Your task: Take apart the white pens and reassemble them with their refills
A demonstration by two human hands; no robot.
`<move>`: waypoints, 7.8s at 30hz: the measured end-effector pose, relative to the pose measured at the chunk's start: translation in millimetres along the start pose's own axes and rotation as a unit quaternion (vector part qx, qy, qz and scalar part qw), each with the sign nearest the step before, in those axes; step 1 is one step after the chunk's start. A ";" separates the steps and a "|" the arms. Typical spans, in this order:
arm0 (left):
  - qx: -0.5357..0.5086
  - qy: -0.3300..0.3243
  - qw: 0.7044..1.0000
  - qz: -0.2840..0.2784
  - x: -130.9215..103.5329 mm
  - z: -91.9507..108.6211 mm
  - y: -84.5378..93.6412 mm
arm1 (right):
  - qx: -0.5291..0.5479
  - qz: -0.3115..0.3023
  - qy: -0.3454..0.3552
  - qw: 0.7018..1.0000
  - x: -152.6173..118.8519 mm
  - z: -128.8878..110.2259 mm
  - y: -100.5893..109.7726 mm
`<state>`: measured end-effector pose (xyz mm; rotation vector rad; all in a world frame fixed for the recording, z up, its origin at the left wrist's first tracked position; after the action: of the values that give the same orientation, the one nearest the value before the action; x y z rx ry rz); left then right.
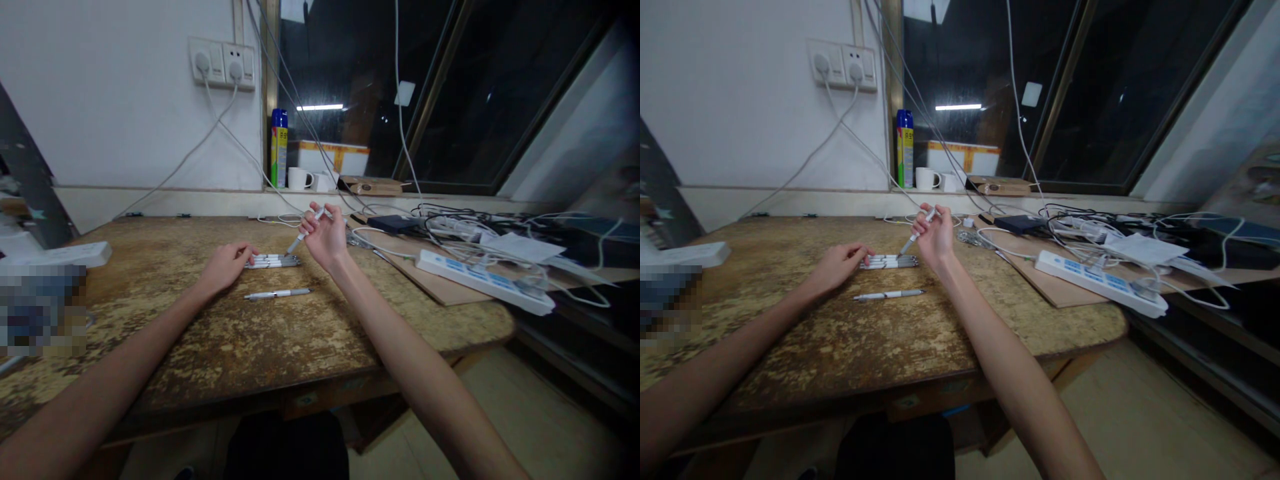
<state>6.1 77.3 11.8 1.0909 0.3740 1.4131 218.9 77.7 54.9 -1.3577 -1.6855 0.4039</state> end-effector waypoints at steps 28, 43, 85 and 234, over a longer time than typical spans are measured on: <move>-0.003 0.004 1.000 0.002 0.4 -0.9 -0.5 | -0.033 0.009 0.014 0.999 0.9 -2.7 2.5; -0.001 0.005 1.000 0.000 -0.3 -0.7 0.0 | 0.000 0.005 0.022 1.000 0.8 -3.5 0.6; -0.294 0.072 0.953 0.022 11.2 -9.5 13.2 | -0.550 -0.244 -0.039 0.798 -2.2 25.1 12.7; 0.027 -0.090 0.995 -0.027 -20.7 39.2 -12.5 | -0.643 -0.258 0.087 0.715 -42.8 25.5 26.5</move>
<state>40.0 46.2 13.8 1.2341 0.3112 1.2531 213.8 55.2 3.3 -1.5707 -2.0930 -1.4636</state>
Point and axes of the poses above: each hand's wrist, its own x-axis towards the middle knuckle, its own y-axis out of the back of the hand, z = x × y, the point moved 6 cm from there along x, towards the middle knuckle, and after that the axes turned 7 degrees about y, right-handed, at the moved point
